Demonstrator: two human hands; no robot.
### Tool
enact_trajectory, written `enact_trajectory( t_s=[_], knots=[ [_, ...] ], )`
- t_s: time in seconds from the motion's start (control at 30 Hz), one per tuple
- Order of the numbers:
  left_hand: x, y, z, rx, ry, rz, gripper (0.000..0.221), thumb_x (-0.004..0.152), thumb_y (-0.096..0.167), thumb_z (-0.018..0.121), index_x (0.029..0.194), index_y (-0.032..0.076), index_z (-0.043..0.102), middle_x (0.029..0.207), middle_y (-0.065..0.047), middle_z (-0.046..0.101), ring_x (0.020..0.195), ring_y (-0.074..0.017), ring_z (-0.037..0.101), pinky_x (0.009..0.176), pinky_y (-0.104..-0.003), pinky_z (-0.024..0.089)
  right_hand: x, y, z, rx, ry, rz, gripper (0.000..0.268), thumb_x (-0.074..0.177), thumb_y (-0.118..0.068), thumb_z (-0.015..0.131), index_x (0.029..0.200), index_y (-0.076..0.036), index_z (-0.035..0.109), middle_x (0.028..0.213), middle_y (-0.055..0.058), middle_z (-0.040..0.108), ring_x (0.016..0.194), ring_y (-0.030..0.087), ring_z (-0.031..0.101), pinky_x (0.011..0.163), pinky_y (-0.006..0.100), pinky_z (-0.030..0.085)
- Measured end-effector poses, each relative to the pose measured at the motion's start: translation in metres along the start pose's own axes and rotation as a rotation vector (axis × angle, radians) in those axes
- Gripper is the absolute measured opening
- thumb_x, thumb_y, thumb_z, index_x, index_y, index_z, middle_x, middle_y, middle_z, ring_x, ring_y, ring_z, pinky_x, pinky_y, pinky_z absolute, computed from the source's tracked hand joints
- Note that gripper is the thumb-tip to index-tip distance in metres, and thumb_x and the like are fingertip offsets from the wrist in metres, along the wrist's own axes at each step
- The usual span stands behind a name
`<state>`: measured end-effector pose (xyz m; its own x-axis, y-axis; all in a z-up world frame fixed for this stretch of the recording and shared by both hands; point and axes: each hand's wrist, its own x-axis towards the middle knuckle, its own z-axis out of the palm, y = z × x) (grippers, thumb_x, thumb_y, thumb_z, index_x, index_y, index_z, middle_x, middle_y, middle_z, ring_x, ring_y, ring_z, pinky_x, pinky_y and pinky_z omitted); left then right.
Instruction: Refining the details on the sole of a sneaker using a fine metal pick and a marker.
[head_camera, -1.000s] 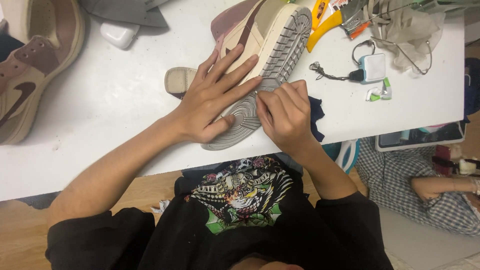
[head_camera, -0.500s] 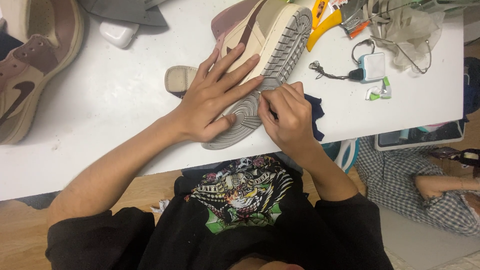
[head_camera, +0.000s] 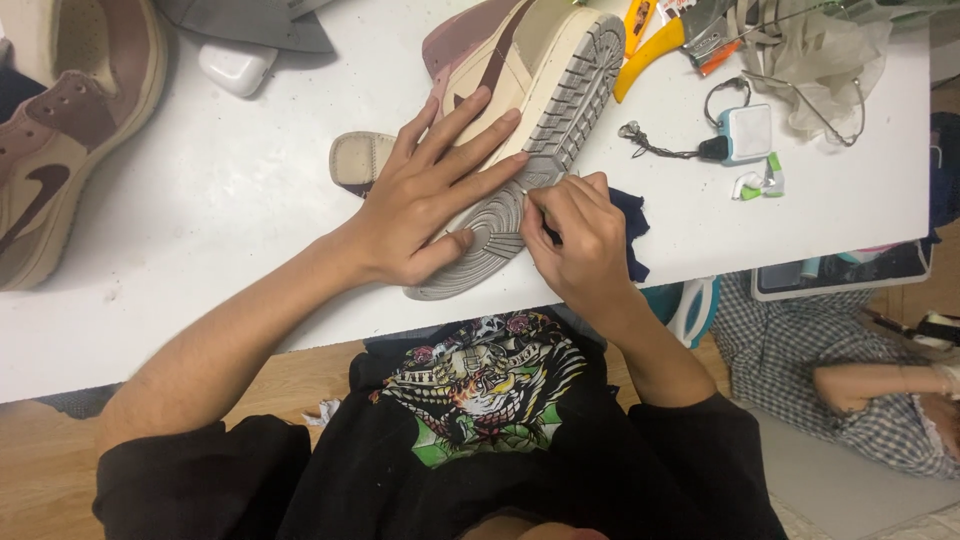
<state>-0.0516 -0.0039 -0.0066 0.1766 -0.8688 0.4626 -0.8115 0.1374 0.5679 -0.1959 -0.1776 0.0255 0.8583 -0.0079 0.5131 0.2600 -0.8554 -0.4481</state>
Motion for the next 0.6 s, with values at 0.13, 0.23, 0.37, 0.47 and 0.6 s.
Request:
enact_trajectory(
  t_s=[0.13,0.23,0.37,0.47,0.6],
  knots=[
    [-0.0012,0.0003,0.0033,0.032,0.027,-0.008,0.063,0.107,0.048,0.025,0.161,0.018,0.038,0.170,-0.013,0.027,0.162,-0.0393,0.019,0.134,-0.067,0.013,-0.0043,0.0013,0.0010,-0.013,0.001,0.009,0.016,0.098,0.012,0.065,0.088,0.002,0.057,0.070,0.007,0.045,0.063,0.023,0.044,0.068,0.038,0.035],
    [-0.0010,0.0004,0.0028,0.037,0.030,-0.004,0.065,0.108,0.050,0.022,0.161,0.017,0.037,0.170,-0.013,0.028,0.162,-0.0393,0.019,0.134,-0.066,0.013,-0.0054,0.0014,-0.0002,-0.010,-0.014,0.025,0.016,0.098,0.011,0.065,0.088,0.002,0.057,0.070,0.006,0.044,0.063,0.023,0.045,0.068,0.038,0.035],
    [-0.0003,0.0008,0.0013,0.036,0.020,-0.003,0.062,0.108,0.046,0.025,0.161,0.016,0.037,0.170,-0.014,0.027,0.162,-0.0399,0.018,0.134,-0.066,0.013,-0.0073,0.0027,-0.0002,-0.011,-0.025,0.040,0.016,0.098,0.011,0.065,0.088,0.001,0.058,0.070,0.006,0.045,0.063,0.022,0.045,0.068,0.037,0.035],
    [0.0003,0.0011,0.0010,0.022,0.020,0.001,0.062,0.107,0.046,0.026,0.160,0.016,0.039,0.170,-0.014,0.028,0.162,-0.0416,0.019,0.133,-0.066,0.012,-0.0091,0.0034,-0.0001,-0.003,-0.035,0.075,0.014,0.097,0.010,0.067,0.089,0.001,0.060,0.069,0.007,0.048,0.062,0.022,0.046,0.068,0.037,0.036],
    [0.0003,0.0006,0.0001,0.021,0.024,0.003,0.060,0.106,0.039,0.032,0.160,0.016,0.039,0.170,-0.014,0.027,0.162,-0.0411,0.018,0.134,-0.066,0.010,-0.0109,0.0035,-0.0015,0.041,-0.039,0.113,0.010,0.097,0.009,0.066,0.091,0.004,0.061,0.071,0.009,0.054,0.063,0.022,0.048,0.069,0.037,0.036]
  ],
)
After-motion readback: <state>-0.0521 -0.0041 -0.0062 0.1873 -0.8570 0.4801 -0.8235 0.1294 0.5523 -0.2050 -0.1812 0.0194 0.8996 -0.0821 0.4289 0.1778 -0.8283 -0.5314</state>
